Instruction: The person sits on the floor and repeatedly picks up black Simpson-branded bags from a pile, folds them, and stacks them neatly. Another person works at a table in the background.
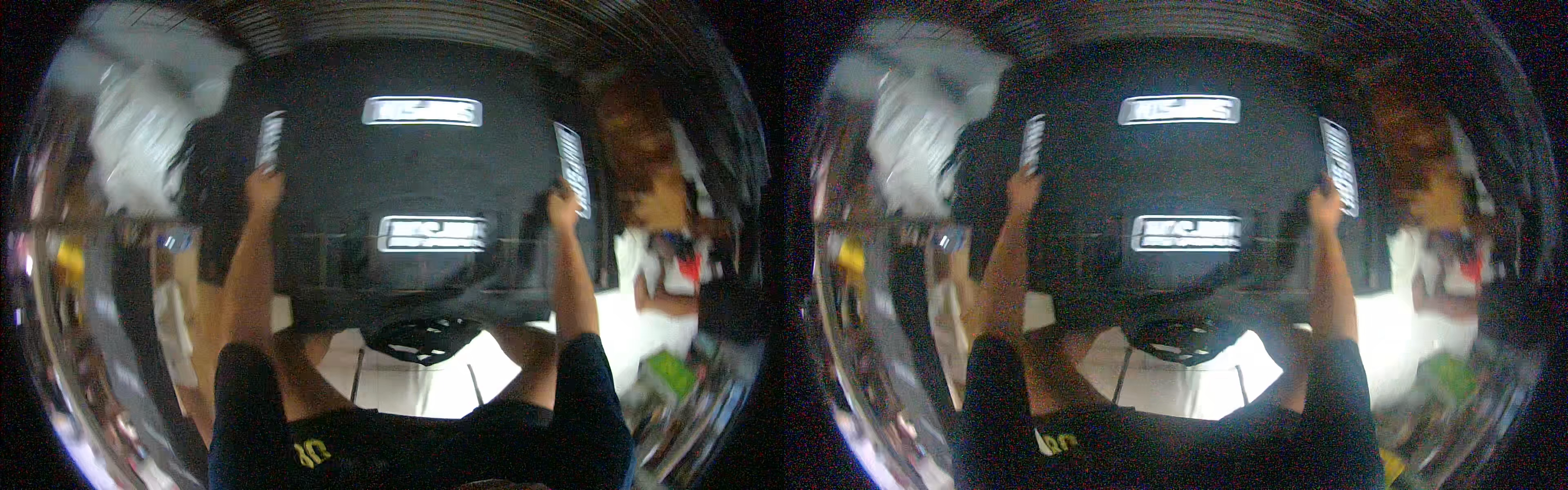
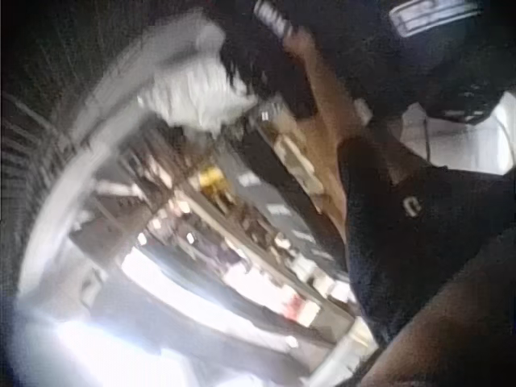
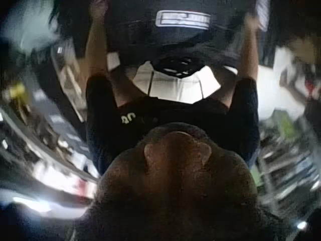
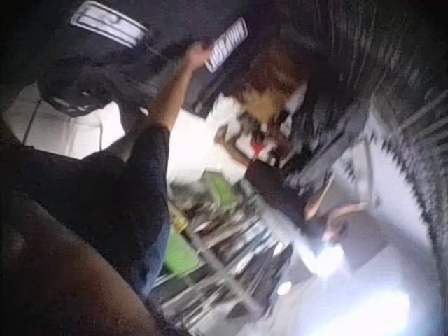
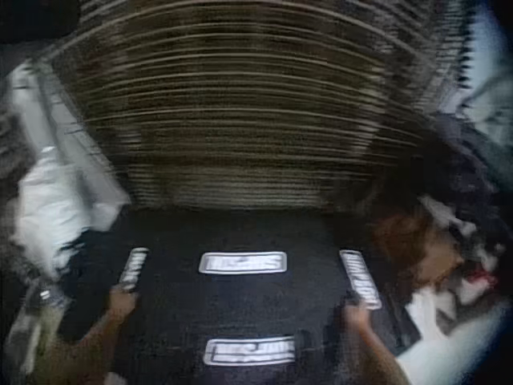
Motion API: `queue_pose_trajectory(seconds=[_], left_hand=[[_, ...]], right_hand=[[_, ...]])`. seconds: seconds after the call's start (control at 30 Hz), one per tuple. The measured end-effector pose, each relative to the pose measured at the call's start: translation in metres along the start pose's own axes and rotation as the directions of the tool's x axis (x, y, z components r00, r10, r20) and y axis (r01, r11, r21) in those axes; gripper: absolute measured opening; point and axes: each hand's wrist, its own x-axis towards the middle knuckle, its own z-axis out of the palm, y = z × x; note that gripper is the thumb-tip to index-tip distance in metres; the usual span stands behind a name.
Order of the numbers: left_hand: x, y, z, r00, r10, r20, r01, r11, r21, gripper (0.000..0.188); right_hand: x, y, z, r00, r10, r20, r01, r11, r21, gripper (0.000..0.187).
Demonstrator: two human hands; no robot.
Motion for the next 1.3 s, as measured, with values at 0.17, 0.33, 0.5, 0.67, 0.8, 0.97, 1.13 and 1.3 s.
queue_pose_trajectory(seconds=[0.17, 0.33, 0.5, 0.67, 0.8, 0.97, 1.13, 1.3], left_hand=[[0.009, -0.01, 0.01, 0.995, 0.089, -0.052, -0.084, 0.992, 0.097, 0.043], [0.0, -0.015, -0.002, 0.998, 0.015, -0.063, -0.009, 0.995, 0.099, 0.043], [0.006, -0.032, -0.003, 0.995, 0.052, -0.08, -0.045, 0.995, 0.087, 0.043], [0.01, -0.063, -0.014, 0.99, 0.135, -0.037, -0.134, 0.991, 0.027, 0.043], [0.029, -0.078, -0.008, 0.996, 0.084, 0.031, -0.079, 0.989, -0.123, 0.046], [0.027, -0.055, -0.001, 0.987, 0.16, -0.006, -0.16, 0.987, -0.001, 0.046], [-0.006, 0.002, -0.013, 0.964, 0.151, -0.218, -0.104, 0.972, 0.21, 0.046], [-0.048, 0.022, -0.032, 0.81, 0.554, -0.193, -0.53, 0.832, 0.165, 0.056]], right_hand=[[0.02, 0.048, -0.003, 0.991, -0.095, -0.089, 0.099, 0.994, 0.038, 0.047], [0.027, 0.035, 0.012, 0.997, -0.067, -0.034, 0.071, 0.992, 0.102, 0.043], [0.019, 0.014, 0.014, 0.998, -0.029, -0.064, 0.039, 0.986, 0.162, 0.04], [-0.003, -0.039, 0.016, 0.996, 0.09, 0.024, -0.089, 0.995, -0.043, 0.047], [0.003, -0.028, 0.013, 0.996, 0.028, -0.088, -0.03, 0.999, -0.025, 0.035], [0.001, -0.013, 0.009, 0.965, -0.132, -0.228, 0.13, 0.991, -0.026, 0.031], [-0.027, -0.039, -0.015, 0.91, -0.219, -0.353, 0.104, 0.943, -0.317, 0.034], [-0.067, -0.023, -0.061, 0.82, -0.352, -0.452, 0.263, 0.932, -0.248, 0.041]])
